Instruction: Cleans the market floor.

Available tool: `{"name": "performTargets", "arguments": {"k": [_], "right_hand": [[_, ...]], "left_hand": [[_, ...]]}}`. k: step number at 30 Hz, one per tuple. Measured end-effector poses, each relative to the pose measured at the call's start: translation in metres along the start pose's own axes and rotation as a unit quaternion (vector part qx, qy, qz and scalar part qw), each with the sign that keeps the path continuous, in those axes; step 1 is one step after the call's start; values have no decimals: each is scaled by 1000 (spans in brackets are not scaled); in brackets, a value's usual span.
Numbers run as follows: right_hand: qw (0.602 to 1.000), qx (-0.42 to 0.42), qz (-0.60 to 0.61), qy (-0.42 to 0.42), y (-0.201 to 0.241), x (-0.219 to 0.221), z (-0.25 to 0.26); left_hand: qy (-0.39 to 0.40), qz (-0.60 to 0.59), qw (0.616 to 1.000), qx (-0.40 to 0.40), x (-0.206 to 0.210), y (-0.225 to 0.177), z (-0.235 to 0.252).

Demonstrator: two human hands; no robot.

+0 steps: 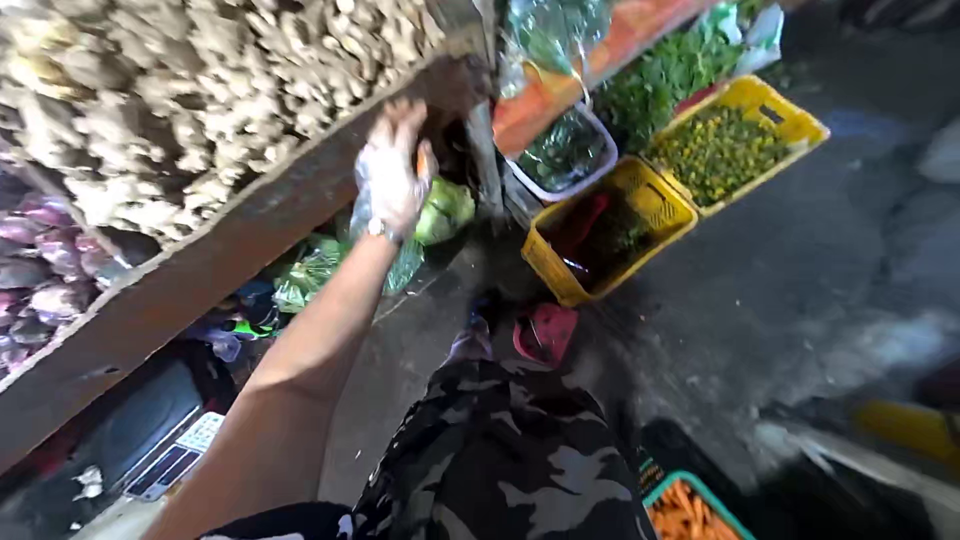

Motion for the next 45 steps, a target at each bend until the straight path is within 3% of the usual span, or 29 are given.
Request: {"name": "performTargets", "arguments": {"k": [2, 3, 4, 6, 8, 11, 14, 17, 21, 23, 25, 29, 31, 35, 40, 43, 45], "right_hand": [[999, 42, -2, 19, -43, 4, 62], [999, -11, 0, 31, -73, 7, 107], [979, -177, 73, -73, -110, 5, 157], [989, -106, 101, -30, -154, 11, 221], [994, -40, 102, -14, -162, 10, 243], [996, -45, 73, -15, -149, -4, 260], [992, -84, 84, -49, -133, -18, 281], [977, -95, 148, -120, -108, -22, 315], [968, -17, 222, -119, -42, 23, 363], [984, 5, 166, -69, -22, 73, 382], [996, -30, 79, -26, -11, 124, 373], [990, -125, 55, 39, -44, 168, 310], [987, -140, 77, 15, -73, 160, 279], [979, -146, 121, -78, -118, 129, 265], [969, -124, 193, -88, -78, 109, 336], [985, -111, 121, -61, -60, 167, 380], [996, -87, -26, -1, -49, 247, 357]], "left_hand": [[170, -17, 985, 16, 62, -21, -56], [265, -25, 964, 4, 90, -30, -83], [351, -32, 936, -21, 115, -36, -110], [473, -50, 875, -89, 161, -38, -159], [547, -59, 825, -132, 210, -33, -200], [599, -61, 780, -172, 295, -19, -248], [583, -101, 783, -195, 384, -16, -275], [543, -181, 797, -191, 418, -44, -274], [505, -212, 805, -228, 409, -60, -268], [478, -229, 814, -239, 417, -51, -275], [466, -264, 808, -243, 417, -47, -274], [437, -283, 832, -191, 432, -16, -286], [443, -301, 821, -199, 401, -4, -282], [385, -312, 836, -236, 312, 52, -303], [290, -272, 862, -314, 239, 158, -354], [306, -215, 846, -380, 215, 220, -394], [299, -207, 833, -418, 196, 248, -413]]}}
Point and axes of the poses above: each hand's wrist, its own z-axis towards the middle knuckle, its own x-axis out of the palm, y = z × x, the point moved 9 cm from there along z, towards the middle knuckle, and after that the axes turned 1 degree about z, right-handed, at the moved point
